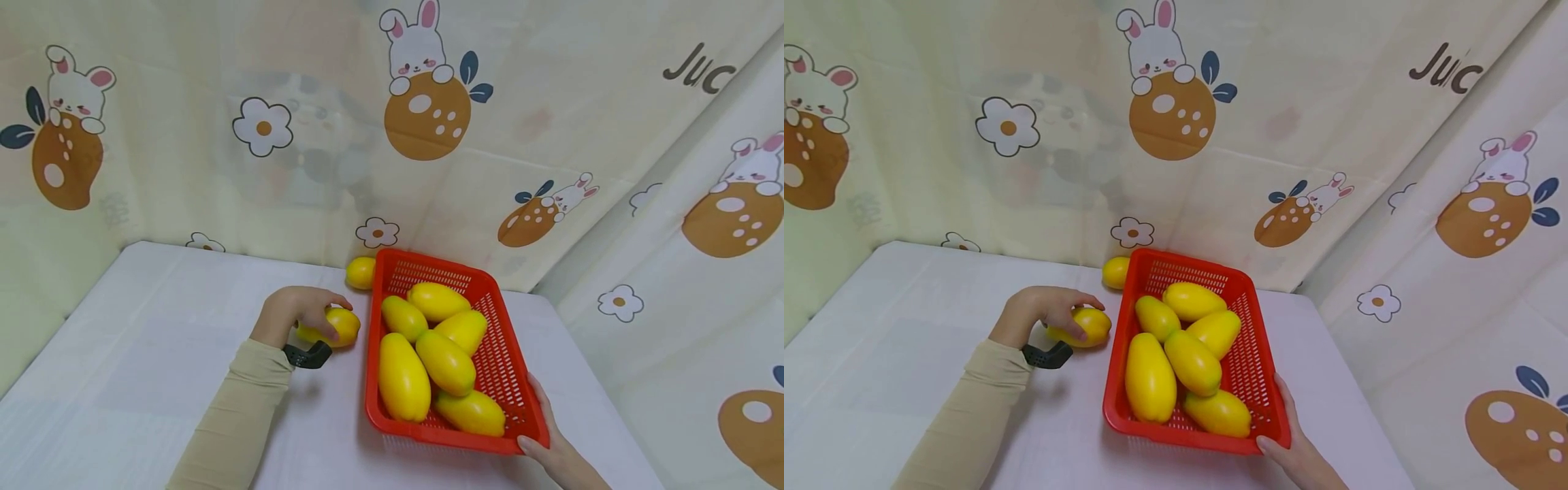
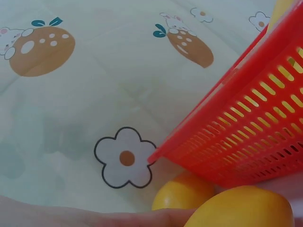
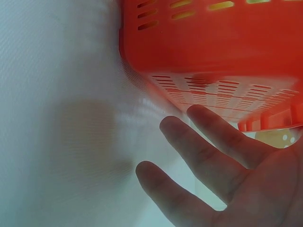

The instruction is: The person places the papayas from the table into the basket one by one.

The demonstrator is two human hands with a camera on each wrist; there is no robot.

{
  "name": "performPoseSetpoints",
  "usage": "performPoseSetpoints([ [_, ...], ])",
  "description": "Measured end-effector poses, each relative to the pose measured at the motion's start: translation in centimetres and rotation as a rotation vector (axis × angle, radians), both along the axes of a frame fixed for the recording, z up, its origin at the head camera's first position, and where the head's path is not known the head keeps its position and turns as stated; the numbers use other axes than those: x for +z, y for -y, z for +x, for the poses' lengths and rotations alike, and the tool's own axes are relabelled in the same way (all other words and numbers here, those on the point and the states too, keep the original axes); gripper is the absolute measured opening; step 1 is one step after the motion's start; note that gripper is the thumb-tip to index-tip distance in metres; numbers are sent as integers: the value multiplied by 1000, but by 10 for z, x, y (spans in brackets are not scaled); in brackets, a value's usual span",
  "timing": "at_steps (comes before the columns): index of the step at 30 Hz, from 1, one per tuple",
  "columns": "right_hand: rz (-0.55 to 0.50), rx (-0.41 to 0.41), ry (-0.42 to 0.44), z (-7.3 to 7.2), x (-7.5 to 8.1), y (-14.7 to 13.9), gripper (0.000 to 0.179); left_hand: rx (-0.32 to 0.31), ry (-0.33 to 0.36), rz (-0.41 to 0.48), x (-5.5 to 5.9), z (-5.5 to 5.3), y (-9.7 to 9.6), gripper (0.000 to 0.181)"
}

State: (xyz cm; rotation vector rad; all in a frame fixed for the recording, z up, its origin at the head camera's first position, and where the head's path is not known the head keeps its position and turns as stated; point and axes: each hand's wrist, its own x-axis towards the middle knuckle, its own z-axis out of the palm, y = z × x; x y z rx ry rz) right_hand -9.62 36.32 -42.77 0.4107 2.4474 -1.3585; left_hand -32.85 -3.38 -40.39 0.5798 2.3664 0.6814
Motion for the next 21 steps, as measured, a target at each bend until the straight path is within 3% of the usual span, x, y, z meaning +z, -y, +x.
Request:
performPoseSetpoints([
  [7, -10, 8, -15, 1, 0, 0, 94, -11, 27, -4, -1, 0, 2, 61],
  [14, -14, 11, -16, 1, 2, 2, 94, -26, -6, -14, 1, -3, 13, 60],
  [21, -5, 7, -10, 1, 2, 2, 94, -24, -19, 33, 9, -3, 28, 61],
])
